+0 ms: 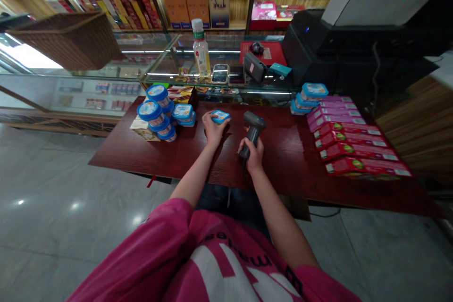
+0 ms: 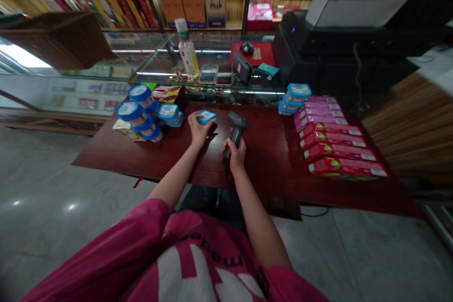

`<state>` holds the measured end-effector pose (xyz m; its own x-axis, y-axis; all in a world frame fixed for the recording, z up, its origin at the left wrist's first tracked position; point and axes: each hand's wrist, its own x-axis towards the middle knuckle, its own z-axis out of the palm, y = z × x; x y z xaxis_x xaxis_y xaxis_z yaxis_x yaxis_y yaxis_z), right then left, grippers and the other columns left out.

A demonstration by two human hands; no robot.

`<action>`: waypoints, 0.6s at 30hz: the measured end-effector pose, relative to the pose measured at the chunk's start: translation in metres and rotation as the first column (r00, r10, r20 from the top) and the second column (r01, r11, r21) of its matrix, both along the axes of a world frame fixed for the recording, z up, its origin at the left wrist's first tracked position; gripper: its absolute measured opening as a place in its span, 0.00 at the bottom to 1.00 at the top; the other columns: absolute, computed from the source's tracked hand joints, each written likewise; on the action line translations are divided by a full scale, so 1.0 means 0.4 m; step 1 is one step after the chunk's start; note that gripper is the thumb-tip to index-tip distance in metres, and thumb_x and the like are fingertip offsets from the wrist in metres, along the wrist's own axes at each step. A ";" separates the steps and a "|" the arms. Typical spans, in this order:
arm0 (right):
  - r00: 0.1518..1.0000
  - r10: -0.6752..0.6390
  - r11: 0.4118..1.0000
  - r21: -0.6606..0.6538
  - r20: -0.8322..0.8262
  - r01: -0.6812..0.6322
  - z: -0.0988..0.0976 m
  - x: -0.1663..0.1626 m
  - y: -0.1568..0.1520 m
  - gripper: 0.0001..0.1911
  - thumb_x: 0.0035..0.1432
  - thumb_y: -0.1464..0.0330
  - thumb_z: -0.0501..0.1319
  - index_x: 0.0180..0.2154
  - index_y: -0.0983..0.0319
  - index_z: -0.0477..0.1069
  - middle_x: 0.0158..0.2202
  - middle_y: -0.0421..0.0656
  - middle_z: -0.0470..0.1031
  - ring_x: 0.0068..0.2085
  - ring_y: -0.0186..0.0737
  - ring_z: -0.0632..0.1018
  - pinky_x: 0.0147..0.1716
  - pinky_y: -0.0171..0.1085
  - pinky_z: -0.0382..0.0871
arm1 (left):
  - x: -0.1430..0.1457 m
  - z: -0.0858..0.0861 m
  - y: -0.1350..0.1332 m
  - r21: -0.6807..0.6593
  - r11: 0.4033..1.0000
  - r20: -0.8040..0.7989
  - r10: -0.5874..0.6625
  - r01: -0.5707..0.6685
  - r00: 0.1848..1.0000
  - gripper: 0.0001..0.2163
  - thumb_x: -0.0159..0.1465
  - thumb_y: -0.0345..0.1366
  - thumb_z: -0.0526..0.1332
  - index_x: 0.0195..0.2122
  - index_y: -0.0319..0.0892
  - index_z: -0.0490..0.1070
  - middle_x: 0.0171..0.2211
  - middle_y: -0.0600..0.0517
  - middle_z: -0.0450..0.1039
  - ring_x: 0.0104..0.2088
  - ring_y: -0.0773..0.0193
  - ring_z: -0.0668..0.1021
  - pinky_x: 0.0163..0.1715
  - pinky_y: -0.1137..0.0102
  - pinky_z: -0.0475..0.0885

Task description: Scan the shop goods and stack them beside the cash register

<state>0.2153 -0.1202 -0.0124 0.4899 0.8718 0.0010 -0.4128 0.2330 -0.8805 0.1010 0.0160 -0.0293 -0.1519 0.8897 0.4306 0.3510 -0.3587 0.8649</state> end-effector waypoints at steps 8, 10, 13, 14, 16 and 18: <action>1.000 0.010 1.000 -0.028 0.007 -0.010 -0.005 -0.001 0.007 0.20 0.54 0.59 0.68 0.46 0.59 0.70 0.24 0.32 0.72 0.21 0.32 0.70 0.21 0.33 0.69 | -0.051 -0.003 -0.036 -0.047 0.970 -0.220 -0.244 0.240 0.945 0.25 0.54 0.33 0.77 0.52 0.43 0.74 0.62 0.38 0.67 0.65 0.47 0.71 0.67 0.53 0.66; 1.000 0.020 1.000 -0.024 0.006 -0.019 -0.009 0.000 0.010 0.20 0.54 0.60 0.68 0.46 0.60 0.70 0.24 0.33 0.72 0.21 0.32 0.70 0.21 0.33 0.68 | -0.066 0.000 -0.051 -0.029 0.964 -0.254 -0.264 0.265 0.930 0.24 0.58 0.33 0.74 0.55 0.46 0.75 0.65 0.39 0.66 0.67 0.47 0.70 0.67 0.52 0.67; 0.999 0.037 0.999 -0.014 0.010 -0.037 -0.016 0.003 0.013 0.21 0.54 0.61 0.69 0.47 0.60 0.70 0.25 0.33 0.73 0.21 0.32 0.71 0.21 0.33 0.68 | -0.091 0.009 -0.067 -0.012 0.963 -0.299 -0.262 0.271 0.918 0.18 0.62 0.37 0.72 0.54 0.49 0.78 0.67 0.42 0.67 0.67 0.46 0.71 0.66 0.50 0.68; 0.999 0.042 0.999 -0.013 0.015 -0.042 -0.017 0.003 0.014 0.21 0.54 0.61 0.69 0.47 0.60 0.70 0.25 0.33 0.73 0.21 0.32 0.71 0.21 0.33 0.68 | -0.102 0.015 -0.070 -0.002 0.964 -0.312 -0.254 0.267 0.915 0.17 0.63 0.38 0.71 0.53 0.49 0.79 0.68 0.42 0.67 0.67 0.45 0.71 0.66 0.49 0.68; 0.998 0.057 0.998 -0.012 0.020 -0.057 -0.016 0.003 0.013 0.21 0.54 0.61 0.68 0.49 0.60 0.71 0.25 0.33 0.73 0.21 0.31 0.71 0.21 0.32 0.68 | -0.129 0.033 -0.074 0.034 0.967 -0.335 -0.228 0.253 0.914 0.15 0.65 0.39 0.70 0.53 0.49 0.80 0.68 0.42 0.67 0.67 0.45 0.71 0.67 0.49 0.68; 0.997 0.070 0.997 -0.017 0.020 -0.069 -0.012 0.003 0.011 0.22 0.54 0.61 0.69 0.49 0.60 0.71 0.25 0.33 0.72 0.22 0.32 0.71 0.21 0.32 0.68 | -0.161 0.063 -0.075 0.091 0.972 -0.350 -0.174 0.218 0.921 0.15 0.66 0.40 0.68 0.54 0.51 0.79 0.69 0.44 0.66 0.68 0.46 0.70 0.67 0.49 0.67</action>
